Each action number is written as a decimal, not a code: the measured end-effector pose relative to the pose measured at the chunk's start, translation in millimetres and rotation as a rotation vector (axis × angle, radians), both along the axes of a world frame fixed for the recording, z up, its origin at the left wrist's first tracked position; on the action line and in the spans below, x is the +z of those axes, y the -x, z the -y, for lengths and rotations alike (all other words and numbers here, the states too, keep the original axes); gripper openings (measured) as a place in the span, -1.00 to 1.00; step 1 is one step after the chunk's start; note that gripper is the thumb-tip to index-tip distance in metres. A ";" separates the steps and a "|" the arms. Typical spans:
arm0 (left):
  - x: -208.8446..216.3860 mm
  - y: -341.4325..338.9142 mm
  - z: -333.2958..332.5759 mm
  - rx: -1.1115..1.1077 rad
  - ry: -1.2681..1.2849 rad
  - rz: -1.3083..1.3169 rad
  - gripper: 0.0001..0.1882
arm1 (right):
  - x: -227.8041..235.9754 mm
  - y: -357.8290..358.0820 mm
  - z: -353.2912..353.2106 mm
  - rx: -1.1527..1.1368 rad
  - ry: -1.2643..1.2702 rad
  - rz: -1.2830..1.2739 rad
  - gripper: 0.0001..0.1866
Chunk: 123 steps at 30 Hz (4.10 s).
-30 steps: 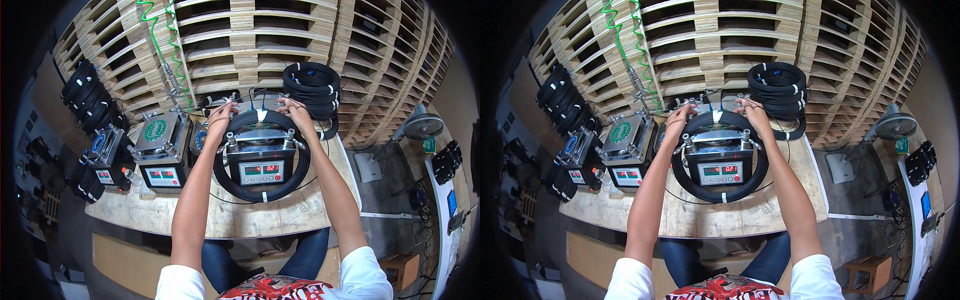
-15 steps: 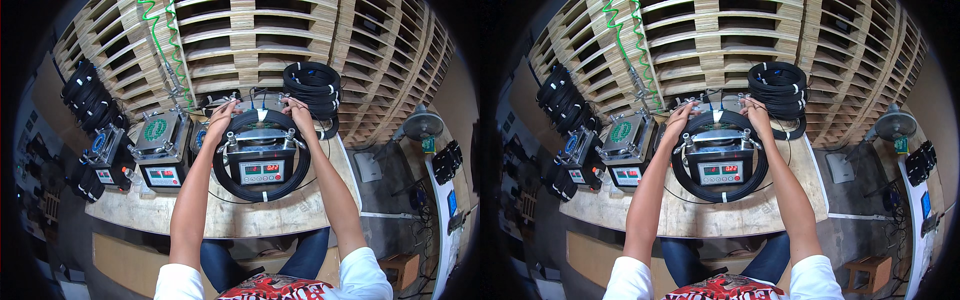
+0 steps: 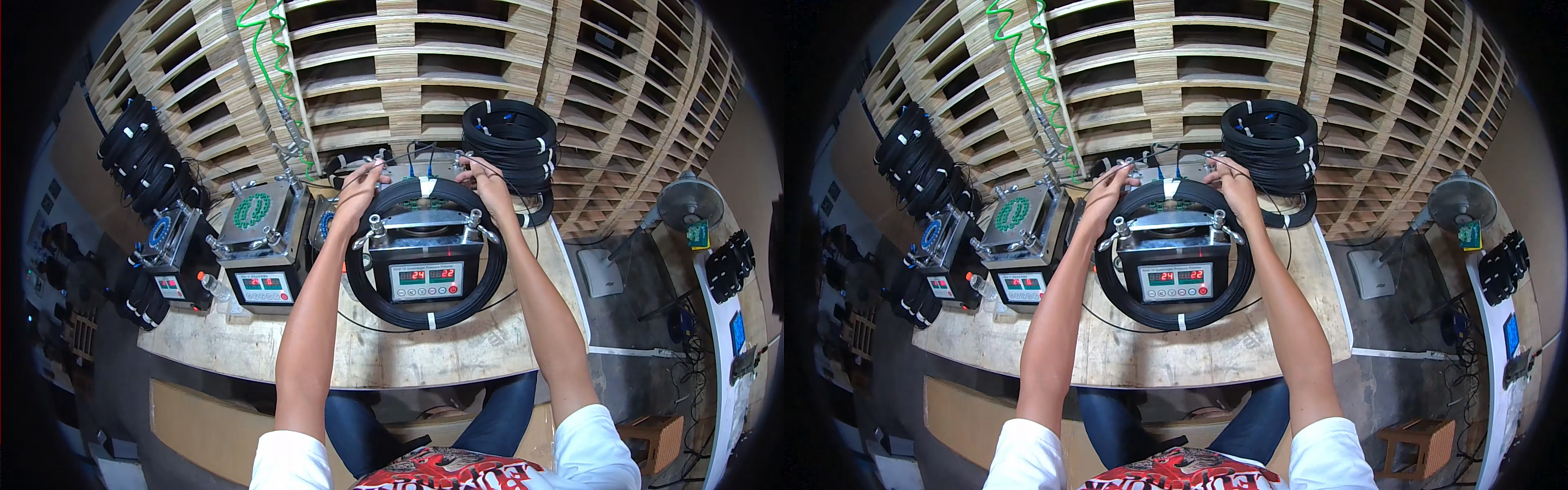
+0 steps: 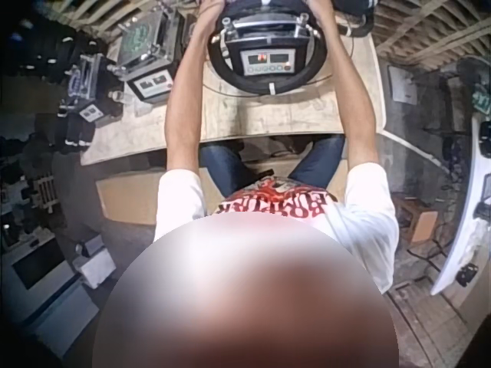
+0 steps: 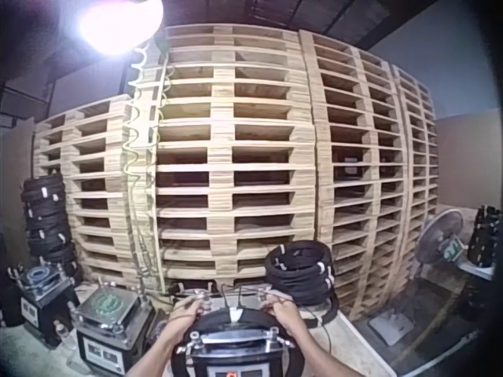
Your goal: The person is winding a coil of wire and using a machine to polish or fuse the connectors.
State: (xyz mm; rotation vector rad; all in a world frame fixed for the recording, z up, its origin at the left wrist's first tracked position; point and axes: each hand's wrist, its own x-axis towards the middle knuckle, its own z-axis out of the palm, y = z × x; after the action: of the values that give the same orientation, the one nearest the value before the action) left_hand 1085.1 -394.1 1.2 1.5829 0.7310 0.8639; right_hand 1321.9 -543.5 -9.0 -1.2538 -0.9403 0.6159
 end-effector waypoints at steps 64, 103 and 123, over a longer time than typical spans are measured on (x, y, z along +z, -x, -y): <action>4.9 -0.4 6.3 0.003 -0.030 0.023 -0.57 | 1.8 1.3 1.2 -0.044 -0.012 0.062 -0.54; -1.7 -2.0 1.0 0.064 -0.013 0.036 -0.53 | 1.6 -3.6 0.6 -0.008 0.032 0.064 -0.49; 0.0 -1.6 2.9 0.095 0.042 0.051 -0.51 | -1.7 -7.5 -4.1 0.038 0.023 0.092 -0.54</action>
State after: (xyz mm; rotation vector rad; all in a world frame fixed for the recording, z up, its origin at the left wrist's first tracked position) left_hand 1086.7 -397.0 1.2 1.4935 0.7879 0.9491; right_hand 1329.4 -539.4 -10.7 -1.2960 -1.0385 0.6041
